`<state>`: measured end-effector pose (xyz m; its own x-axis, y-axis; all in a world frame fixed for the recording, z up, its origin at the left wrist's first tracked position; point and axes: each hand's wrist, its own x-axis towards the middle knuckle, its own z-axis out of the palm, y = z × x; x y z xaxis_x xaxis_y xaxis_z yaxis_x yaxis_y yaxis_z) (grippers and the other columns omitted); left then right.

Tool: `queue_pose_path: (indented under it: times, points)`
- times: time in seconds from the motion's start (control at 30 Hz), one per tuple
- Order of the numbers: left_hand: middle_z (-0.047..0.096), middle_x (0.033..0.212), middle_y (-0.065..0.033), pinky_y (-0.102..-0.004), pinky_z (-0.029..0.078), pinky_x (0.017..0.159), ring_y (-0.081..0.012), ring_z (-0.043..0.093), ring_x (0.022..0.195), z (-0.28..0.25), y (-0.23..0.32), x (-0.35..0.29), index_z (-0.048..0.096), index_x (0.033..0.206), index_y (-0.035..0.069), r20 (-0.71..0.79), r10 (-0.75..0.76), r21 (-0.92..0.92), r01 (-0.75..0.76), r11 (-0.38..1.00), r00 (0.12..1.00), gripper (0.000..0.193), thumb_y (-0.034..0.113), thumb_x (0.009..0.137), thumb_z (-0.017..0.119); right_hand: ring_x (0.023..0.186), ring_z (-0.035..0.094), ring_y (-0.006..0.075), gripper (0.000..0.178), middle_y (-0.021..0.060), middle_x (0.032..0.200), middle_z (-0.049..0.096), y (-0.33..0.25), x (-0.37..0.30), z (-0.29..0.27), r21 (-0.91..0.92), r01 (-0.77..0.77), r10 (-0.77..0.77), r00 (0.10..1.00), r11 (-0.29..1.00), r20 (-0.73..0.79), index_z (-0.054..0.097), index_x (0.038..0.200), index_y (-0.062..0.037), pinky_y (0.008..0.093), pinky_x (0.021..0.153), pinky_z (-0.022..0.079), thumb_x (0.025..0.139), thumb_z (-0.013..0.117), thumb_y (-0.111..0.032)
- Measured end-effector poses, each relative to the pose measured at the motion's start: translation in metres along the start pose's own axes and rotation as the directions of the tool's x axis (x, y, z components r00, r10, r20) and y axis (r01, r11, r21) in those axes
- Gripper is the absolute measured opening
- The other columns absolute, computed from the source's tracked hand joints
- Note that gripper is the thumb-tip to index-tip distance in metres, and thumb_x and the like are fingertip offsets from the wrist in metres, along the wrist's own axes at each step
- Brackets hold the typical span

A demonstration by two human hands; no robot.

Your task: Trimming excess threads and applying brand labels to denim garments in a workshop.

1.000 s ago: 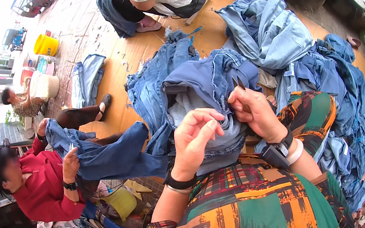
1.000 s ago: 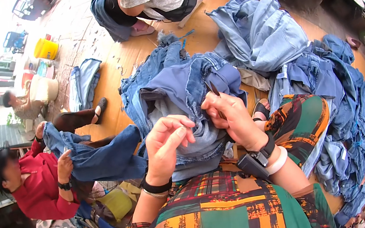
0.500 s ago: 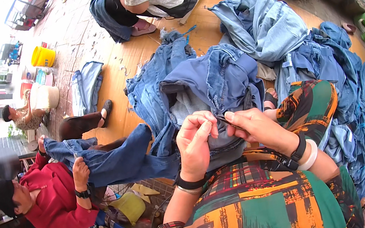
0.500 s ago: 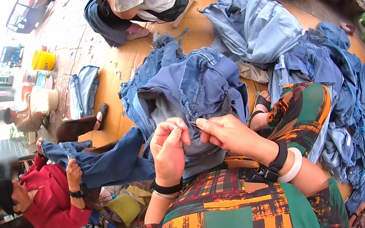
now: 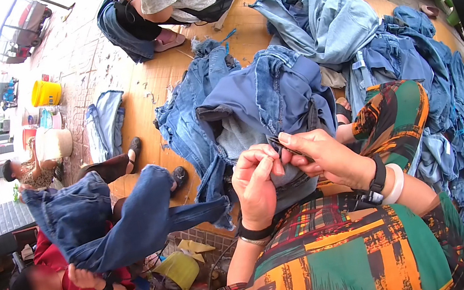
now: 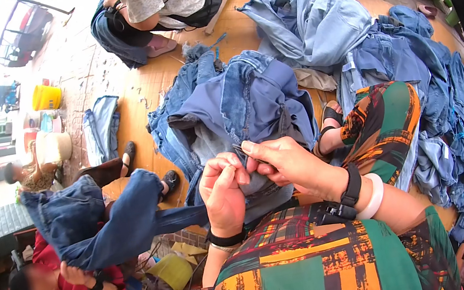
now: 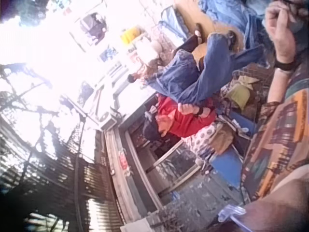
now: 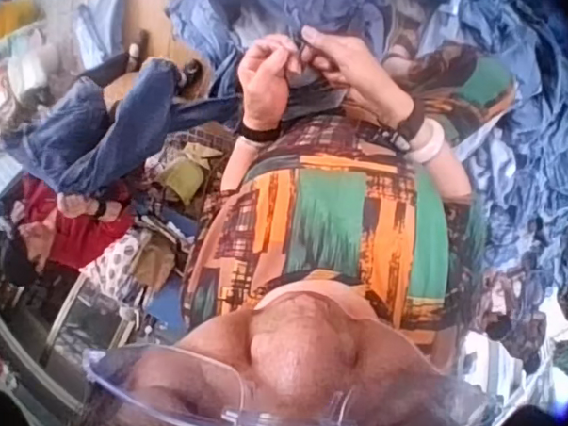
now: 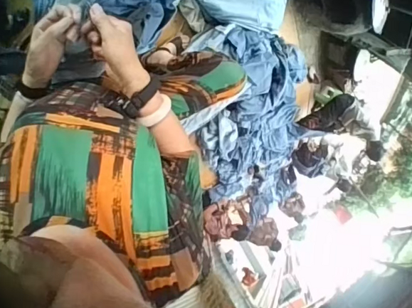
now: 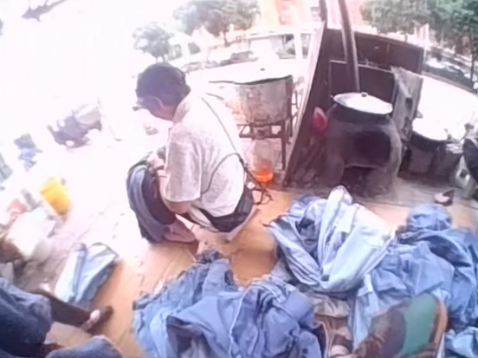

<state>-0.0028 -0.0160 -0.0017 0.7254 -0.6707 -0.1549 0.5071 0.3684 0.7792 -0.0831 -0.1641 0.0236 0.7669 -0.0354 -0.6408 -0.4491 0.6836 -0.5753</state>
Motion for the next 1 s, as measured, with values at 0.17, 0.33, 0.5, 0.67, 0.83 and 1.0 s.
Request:
queue_pose_path:
  times: [0.17,0.33,0.5,0.67,0.83,1.0]
  points:
    - [0.056,0.099,-0.0099,-0.0288,0.044,0.070,-0.0148,0.053,0.074,-0.005,-0.002,0.000,0.056,0.091,0.002,0.004,0.005,-0.023,-0.005,1.000,1.000,0.003,0.003,0.092,0.053,0.047,0.027,0.0023,0.042,-0.0075,0.060,0.038,0.003,0.002,0.000,-0.013,0.011,-0.011,1.000,1.000,0.013,0.062,0.078,-0.0058,0.0216,0.044,0.019,0.096,0.058,-0.043]
    - [0.057,0.099,-0.0116,-0.0293,0.046,0.074,-0.0157,0.055,0.075,-0.010,-0.006,-0.003,0.056,0.092,-0.001,0.028,-0.011,-0.093,0.014,0.996,1.000,0.004,0.003,0.092,0.054,0.047,0.027,0.0023,0.039,-0.0078,0.059,0.037,0.011,0.000,-0.003,-0.001,0.045,-0.045,0.999,0.999,-0.014,0.060,0.077,-0.0070,0.0219,0.044,0.018,0.097,0.058,-0.040]
    - [0.057,0.098,-0.0113,-0.0293,0.046,0.073,-0.0162,0.055,0.075,-0.013,0.007,-0.010,0.056,0.092,0.000,-0.008,-0.003,-0.143,0.002,0.990,1.000,0.003,0.003,0.092,0.055,0.048,0.026,0.0026,0.038,-0.0079,0.060,0.037,0.018,0.002,-0.004,-0.009,0.074,-0.074,0.997,0.997,0.004,0.060,0.079,-0.0069,0.0203,0.044,0.020,0.097,0.057,-0.040]
    - [0.059,0.093,-0.0109,-0.0303,0.045,0.068,-0.0161,0.054,0.072,-0.049,0.028,-0.022,0.058,0.088,0.002,-0.170,0.052,0.051,-0.044,0.998,0.984,0.005,0.005,0.091,0.056,0.048,0.027,0.0026,0.040,-0.0068,0.062,0.039,0.016,0.000,-0.011,0.031,0.084,-0.086,0.995,0.996,0.049,0.060,0.081,-0.0056,0.0200,0.044,0.021,0.099,0.053,-0.041]
    - [0.063,0.086,-0.0088,-0.0257,0.047,0.066,-0.0130,0.058,0.069,-0.136,0.024,-0.067,0.061,0.089,0.001,-0.364,-0.211,0.362,0.346,0.866,0.907,0.007,0.007,0.089,0.060,0.046,0.028,0.0035,0.042,-0.0045,0.065,0.040,0.017,-0.003,-0.011,0.030,0.166,-0.169,0.980,0.986,0.108,0.058,0.087,-0.0039,0.0201,0.044,0.022,0.100,0.049,-0.042]
    - [0.065,0.113,-0.0170,-0.0441,0.042,0.101,-0.0366,0.050,0.124,-0.195,-0.015,-0.111,0.068,0.094,0.005,-0.151,0.046,0.975,0.156,-0.156,0.987,0.020,0.012,0.075,0.071,0.061,0.040,-0.0004,0.018,-0.0092,0.072,0.049,-0.001,-0.002,0.000,-0.302,0.517,-0.530,0.847,0.801,0.045,0.061,0.094,-0.0042,0.0185,0.052,0.032,0.089,0.071,-0.019]
